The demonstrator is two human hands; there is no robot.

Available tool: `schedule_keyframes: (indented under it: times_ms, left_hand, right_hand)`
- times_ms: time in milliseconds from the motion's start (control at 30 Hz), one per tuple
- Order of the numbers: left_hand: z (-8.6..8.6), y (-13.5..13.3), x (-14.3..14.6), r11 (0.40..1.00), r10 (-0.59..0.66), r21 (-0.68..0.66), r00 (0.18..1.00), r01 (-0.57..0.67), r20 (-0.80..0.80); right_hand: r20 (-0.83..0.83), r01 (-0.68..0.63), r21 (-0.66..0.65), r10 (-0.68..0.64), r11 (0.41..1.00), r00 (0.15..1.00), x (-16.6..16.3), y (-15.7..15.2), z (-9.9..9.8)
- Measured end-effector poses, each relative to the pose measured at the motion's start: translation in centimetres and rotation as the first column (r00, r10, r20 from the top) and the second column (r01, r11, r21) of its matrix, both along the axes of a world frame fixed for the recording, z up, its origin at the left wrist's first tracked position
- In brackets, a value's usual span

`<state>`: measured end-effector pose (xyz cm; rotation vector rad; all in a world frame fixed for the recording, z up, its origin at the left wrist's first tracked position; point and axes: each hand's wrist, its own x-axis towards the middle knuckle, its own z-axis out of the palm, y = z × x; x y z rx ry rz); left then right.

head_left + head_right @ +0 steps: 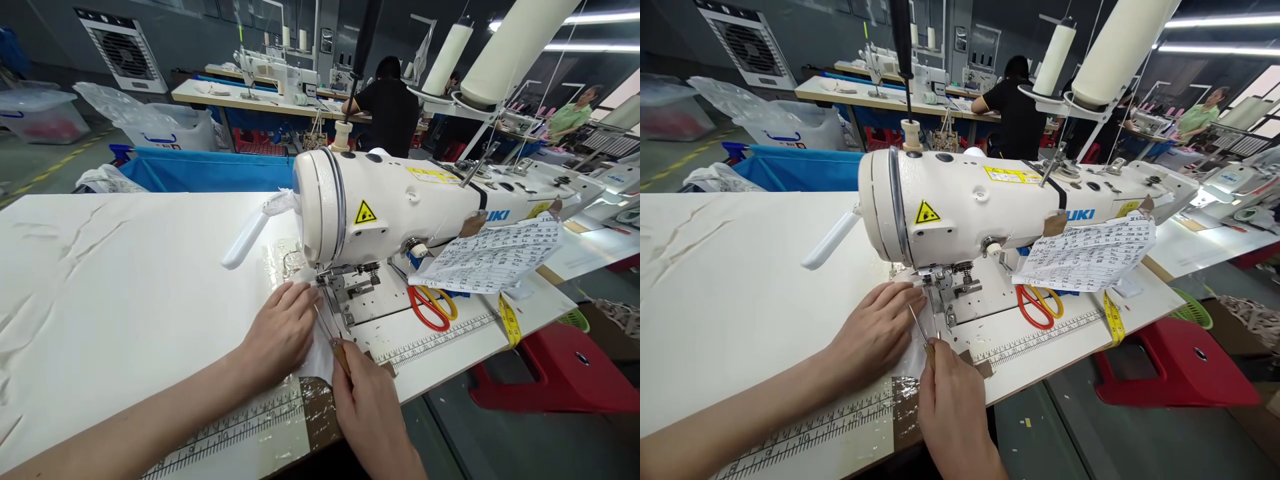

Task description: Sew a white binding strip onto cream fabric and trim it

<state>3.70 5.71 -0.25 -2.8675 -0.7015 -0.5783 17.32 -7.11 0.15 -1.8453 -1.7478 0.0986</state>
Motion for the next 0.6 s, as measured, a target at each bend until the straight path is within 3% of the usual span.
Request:
schedule_keyframes:
  times_ms: [133,300,600]
  left_hand:
    - [-0.5,-1.3,0.5,0.998,-0.049,-0.027,0.998,0.050,0.042]
    - [-1.0,-1.1,0.7,1.000,-0.018,-0.021,1.000,0.018,0.007]
    - [-0.7,-1.3,0.6,1.000,-0.006,-0.030,1.000,0.006,0.005]
  right_hand:
    - [0.000,-0.013,-0.019,0.013,1.000,1.000,0.4,-0.7,0.0]
    - [-0.062,-0.007,-0.026,0.006,1.000,0.998,2.1,-2.3,0.0]
    - [-0.421,0.094,-0.119,-0.136,0.988,0.897,4.2,-3.6,0.1]
